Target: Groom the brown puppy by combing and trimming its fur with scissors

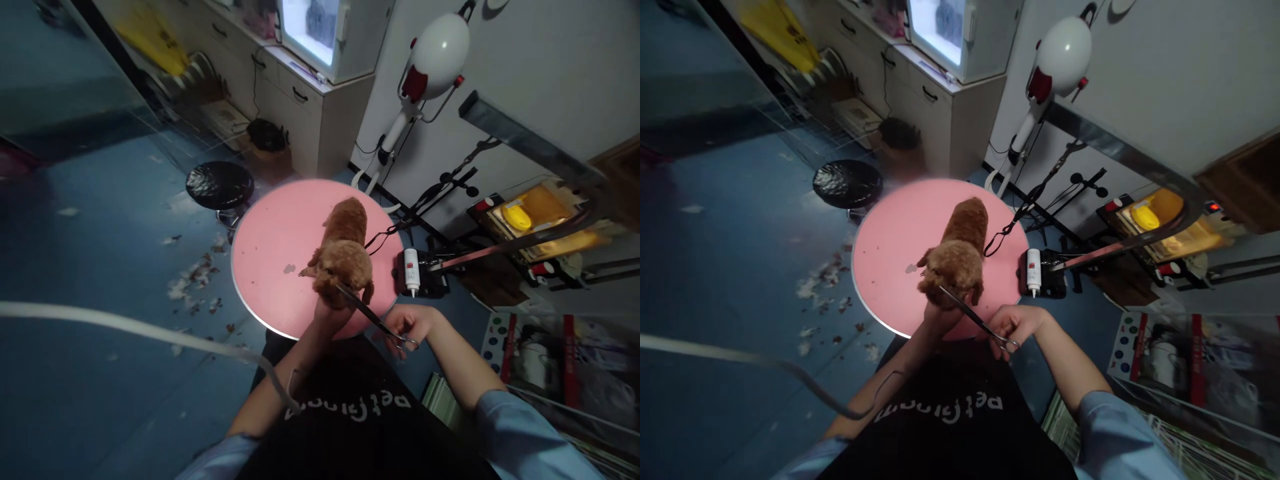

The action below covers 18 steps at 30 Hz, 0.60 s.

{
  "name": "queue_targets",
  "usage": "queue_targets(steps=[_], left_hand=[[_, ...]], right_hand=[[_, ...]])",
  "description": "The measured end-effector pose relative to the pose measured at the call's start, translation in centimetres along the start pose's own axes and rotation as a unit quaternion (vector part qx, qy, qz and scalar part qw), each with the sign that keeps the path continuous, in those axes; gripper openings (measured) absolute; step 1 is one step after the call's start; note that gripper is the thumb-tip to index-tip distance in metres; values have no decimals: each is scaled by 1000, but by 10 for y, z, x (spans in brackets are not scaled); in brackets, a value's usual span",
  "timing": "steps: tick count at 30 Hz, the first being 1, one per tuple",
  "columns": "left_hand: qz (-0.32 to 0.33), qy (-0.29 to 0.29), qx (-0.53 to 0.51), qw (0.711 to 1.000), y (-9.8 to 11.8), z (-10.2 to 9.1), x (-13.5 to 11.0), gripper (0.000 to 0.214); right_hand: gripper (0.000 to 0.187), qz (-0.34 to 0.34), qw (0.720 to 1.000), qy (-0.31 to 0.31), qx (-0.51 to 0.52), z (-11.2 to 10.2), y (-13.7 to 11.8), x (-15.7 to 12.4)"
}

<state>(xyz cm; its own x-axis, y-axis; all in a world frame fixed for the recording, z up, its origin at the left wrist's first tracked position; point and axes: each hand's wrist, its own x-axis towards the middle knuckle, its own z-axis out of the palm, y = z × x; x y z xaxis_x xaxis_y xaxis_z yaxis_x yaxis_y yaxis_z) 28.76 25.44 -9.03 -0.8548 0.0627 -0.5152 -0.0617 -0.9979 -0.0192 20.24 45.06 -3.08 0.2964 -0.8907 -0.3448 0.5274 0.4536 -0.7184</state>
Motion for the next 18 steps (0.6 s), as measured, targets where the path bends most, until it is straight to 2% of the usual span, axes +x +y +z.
queue_targets(steps=[4,7,13,18], left_hand=[[-34,24,-45,998,4,5,-9,46],[-20,42,-42,998,5,4,-12,47],[-16,73,-17,997,7,1,-16,47],[-6,70,-34,997,6,6,-20,46]], right_hand=[[72,-68,997,-28,7,-8,9,13],[75,-93,995,-23,-14,-12,10,23],[78,-47,997,4,-55,-7,7,27],[80,-63,996,-6,-59,-8,2,26]])
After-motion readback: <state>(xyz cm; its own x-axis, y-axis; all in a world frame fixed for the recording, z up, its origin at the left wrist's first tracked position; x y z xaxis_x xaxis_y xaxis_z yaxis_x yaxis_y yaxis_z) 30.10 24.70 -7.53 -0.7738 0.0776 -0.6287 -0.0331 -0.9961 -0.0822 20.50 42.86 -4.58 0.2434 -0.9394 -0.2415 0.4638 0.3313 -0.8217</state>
